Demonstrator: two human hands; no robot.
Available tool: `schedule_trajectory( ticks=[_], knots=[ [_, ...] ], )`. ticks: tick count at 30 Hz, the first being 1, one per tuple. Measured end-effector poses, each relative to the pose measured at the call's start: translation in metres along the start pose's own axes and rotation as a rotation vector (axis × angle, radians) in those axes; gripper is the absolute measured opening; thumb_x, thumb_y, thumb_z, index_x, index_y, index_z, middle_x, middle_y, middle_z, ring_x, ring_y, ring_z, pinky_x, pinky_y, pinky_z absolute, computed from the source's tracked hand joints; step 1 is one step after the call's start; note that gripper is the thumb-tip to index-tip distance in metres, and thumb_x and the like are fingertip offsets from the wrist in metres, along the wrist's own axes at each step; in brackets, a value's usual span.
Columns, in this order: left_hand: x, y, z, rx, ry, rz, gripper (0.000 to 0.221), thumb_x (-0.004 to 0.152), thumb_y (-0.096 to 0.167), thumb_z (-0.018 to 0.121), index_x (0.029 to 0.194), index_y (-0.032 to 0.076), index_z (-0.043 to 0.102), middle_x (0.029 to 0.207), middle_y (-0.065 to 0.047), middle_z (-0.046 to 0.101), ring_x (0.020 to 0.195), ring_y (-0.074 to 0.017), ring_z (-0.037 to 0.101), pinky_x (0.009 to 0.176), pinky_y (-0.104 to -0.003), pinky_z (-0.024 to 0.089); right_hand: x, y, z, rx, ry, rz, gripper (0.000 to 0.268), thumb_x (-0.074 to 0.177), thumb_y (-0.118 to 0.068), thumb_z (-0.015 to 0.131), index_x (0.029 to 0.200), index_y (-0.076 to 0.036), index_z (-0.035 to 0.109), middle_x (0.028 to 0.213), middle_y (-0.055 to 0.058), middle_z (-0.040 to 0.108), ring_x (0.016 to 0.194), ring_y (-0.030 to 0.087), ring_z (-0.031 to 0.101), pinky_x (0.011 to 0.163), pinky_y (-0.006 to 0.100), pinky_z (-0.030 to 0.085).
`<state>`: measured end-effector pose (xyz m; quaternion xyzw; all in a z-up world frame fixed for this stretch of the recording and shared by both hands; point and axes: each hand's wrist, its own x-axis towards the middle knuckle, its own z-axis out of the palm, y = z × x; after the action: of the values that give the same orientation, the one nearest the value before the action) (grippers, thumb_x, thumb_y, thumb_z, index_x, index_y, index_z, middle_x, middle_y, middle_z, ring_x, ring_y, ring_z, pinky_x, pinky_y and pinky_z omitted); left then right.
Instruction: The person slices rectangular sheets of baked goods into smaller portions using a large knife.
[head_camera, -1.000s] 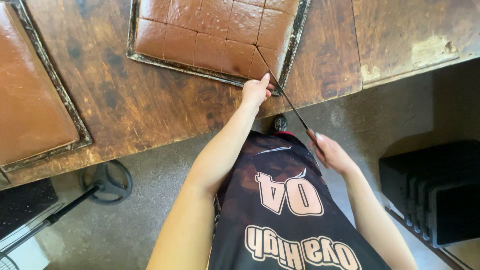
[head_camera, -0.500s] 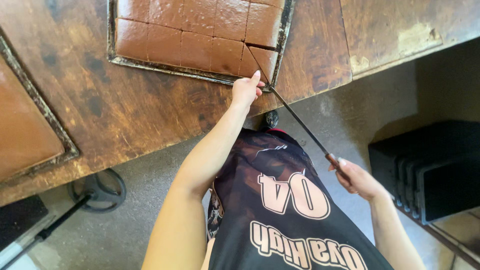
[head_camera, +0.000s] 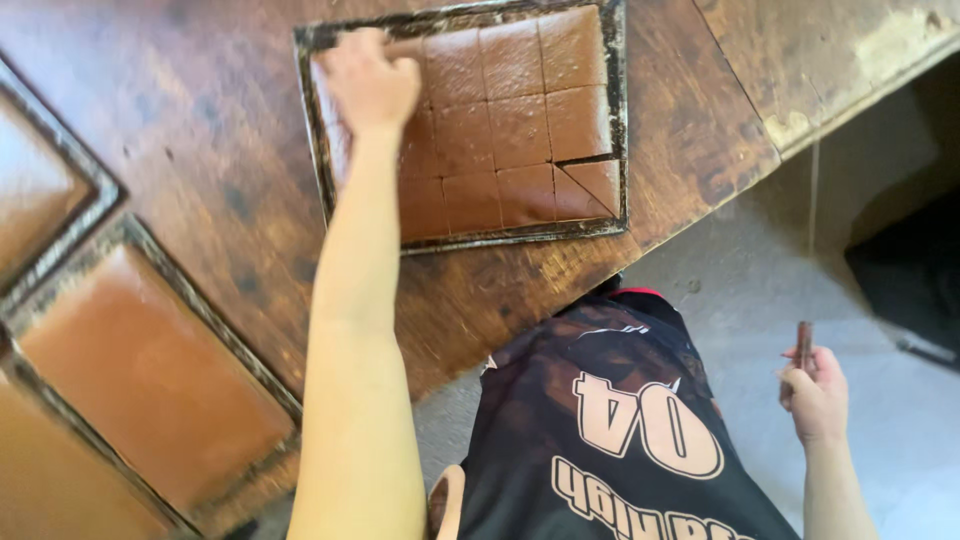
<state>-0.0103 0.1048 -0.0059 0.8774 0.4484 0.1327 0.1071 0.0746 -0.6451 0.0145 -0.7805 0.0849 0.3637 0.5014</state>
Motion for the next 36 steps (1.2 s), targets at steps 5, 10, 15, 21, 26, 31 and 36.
schedule_trajectory(
  ticks=[5,10,15,21,26,31,36],
  knots=[
    [0.05,-0.073,0.007,0.12,0.026,0.153,0.065,0.094,0.059,0.067,0.126,0.002,0.065,0.129,-0.02,0.061,0.125,-0.0404,0.05,0.105,-0.067,0.021,-0.068,0.065,-0.003,-0.557,0.414,0.307,0.026,0.091,-0.021,0.069,0.104,0.002,0.066,0.069,0.01,0.058,0.055,0.019,0.053,0.049,0.034,0.04],
    [0.049,-0.08,0.003,0.088,-0.054,0.052,0.057,0.102,0.058,0.055,0.121,0.006,0.07,0.125,-0.016,0.063,0.126,-0.0366,0.052,0.115,-0.064,0.019,-0.11,0.106,-0.023,-0.44,0.34,0.792,0.032,0.087,-0.021,0.074,0.107,0.002,0.07,0.068,0.012,0.057,0.052,0.024,0.048,0.046,0.043,0.038],
    [0.019,-0.091,-0.015,0.134,-0.009,-0.035,0.058,0.102,0.058,0.051,0.115,0.006,0.073,0.121,-0.016,0.064,0.121,-0.0372,0.054,0.113,-0.063,0.021,-0.067,0.096,-0.01,-0.699,0.159,0.7,0.037,0.085,-0.029,0.075,0.107,0.001,0.075,0.07,0.016,0.066,0.055,0.028,0.058,0.051,0.044,0.044],
    [-0.084,-0.113,-0.053,0.249,-0.013,-0.192,0.057,0.104,0.056,0.048,0.108,0.006,0.074,0.117,-0.019,0.065,0.113,-0.0417,0.057,0.11,-0.061,0.028,0.031,0.058,0.035,-0.482,-0.273,0.358,0.033,0.082,-0.02,0.071,0.113,-0.011,0.076,0.076,0.004,0.063,0.063,0.014,0.053,0.055,0.035,0.042],
    [-0.201,-0.102,-0.087,0.342,-0.118,-0.201,0.057,0.109,0.053,0.048,0.102,0.0,0.07,0.109,-0.023,0.066,0.094,-0.0459,0.065,0.081,-0.057,0.052,0.063,0.048,0.009,-0.458,-0.425,0.281,0.025,0.083,-0.018,0.069,0.106,-0.009,0.072,0.074,0.003,0.061,0.062,0.013,0.053,0.054,0.03,0.042],
    [-0.306,-0.047,-0.1,0.317,-0.29,-0.254,0.059,0.107,0.054,0.044,0.1,0.002,0.069,0.104,-0.024,0.068,0.086,-0.0481,0.067,0.078,-0.057,0.053,0.083,0.078,-0.043,-0.705,-0.271,0.311,0.024,0.085,-0.019,0.07,0.102,-0.002,0.071,0.07,0.007,0.063,0.057,0.018,0.055,0.05,0.034,0.041],
    [-0.366,0.039,-0.081,0.155,-0.593,-0.274,0.067,0.106,0.057,0.036,0.091,0.003,0.073,0.093,-0.025,0.073,0.091,-0.0441,0.07,0.084,-0.056,0.054,0.067,0.097,-0.093,-0.445,0.054,0.481,0.023,0.096,-0.021,0.062,0.093,0.001,0.058,0.068,0.014,0.055,0.05,0.025,0.047,0.042,0.041,0.034]
  ],
)
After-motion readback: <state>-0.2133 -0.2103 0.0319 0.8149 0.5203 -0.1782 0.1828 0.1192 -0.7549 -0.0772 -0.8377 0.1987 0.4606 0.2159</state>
